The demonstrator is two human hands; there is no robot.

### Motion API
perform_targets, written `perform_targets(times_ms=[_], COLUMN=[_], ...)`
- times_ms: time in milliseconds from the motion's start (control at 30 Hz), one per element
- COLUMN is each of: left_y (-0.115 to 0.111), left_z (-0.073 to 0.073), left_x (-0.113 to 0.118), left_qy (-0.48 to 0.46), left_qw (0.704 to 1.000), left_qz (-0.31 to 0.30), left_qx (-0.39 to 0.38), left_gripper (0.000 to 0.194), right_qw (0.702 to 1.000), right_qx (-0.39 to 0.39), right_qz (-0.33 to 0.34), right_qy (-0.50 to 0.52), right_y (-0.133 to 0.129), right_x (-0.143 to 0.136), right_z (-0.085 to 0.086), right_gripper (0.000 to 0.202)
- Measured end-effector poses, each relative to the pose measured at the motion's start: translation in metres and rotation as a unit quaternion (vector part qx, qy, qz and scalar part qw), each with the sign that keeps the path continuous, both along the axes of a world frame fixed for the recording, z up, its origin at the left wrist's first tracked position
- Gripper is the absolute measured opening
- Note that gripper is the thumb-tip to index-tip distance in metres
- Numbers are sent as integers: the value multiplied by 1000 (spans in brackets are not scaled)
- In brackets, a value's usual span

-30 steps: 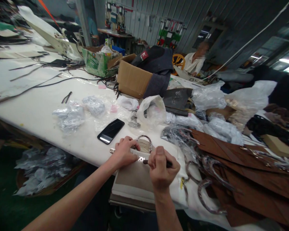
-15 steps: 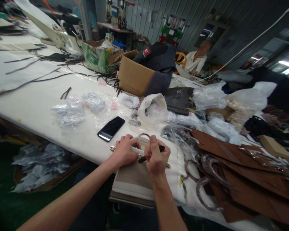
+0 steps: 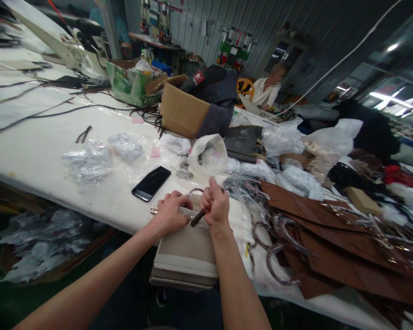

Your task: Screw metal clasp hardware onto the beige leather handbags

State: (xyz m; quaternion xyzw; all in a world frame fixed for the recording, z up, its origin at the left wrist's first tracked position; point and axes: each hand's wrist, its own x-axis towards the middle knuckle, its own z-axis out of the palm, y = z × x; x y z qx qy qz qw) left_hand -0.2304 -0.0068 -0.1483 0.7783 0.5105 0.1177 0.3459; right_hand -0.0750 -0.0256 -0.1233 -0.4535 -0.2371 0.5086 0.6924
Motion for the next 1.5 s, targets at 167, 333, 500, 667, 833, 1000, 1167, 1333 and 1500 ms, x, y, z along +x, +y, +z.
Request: perform_targets(times_ms=[167,333,500,667,833,1000,1167,1333,1500], left_y=[-4,-17,-22,-23,-41,-46,-32,-25,-32], left_z=[9,17,14,9,7,11,15,11,6], left_x=[0,0,-10,-18,-23,-18,-23,-32,-28], left_qy=[12,22,-3,-1,25,61,64,24,1], left_qw=[1000,1000,999,998,995,995,996,999,998], left_qz=[-14,-11,-2,12,29,15,21,22,59], left_qx=[-3,3,46,61,89,73,56,14,26], left_gripper=[33,31,30,39,65,71,44,42,37], right_qw=[988,985,984,983,983,988,987,983,969], right_qx=[110,126,143,160,160,145,136,177,224], right_qz=[-108,-111,-106,-89,-86,-38,25,-36,-78], right_qy=[-25,-35,3,13,1,-29,-83,-42,-70], right_y=[-64,-84,-83,-85,-86,-84,-84,-72,-66], right_x=[0,-6,-2,-1,-5,-8,-11,-24,-36], right_z=[4,0,-6,-11,-8,-3,0,-1,-11], right_gripper=[62,63,62,62,61,61,56,60,58])
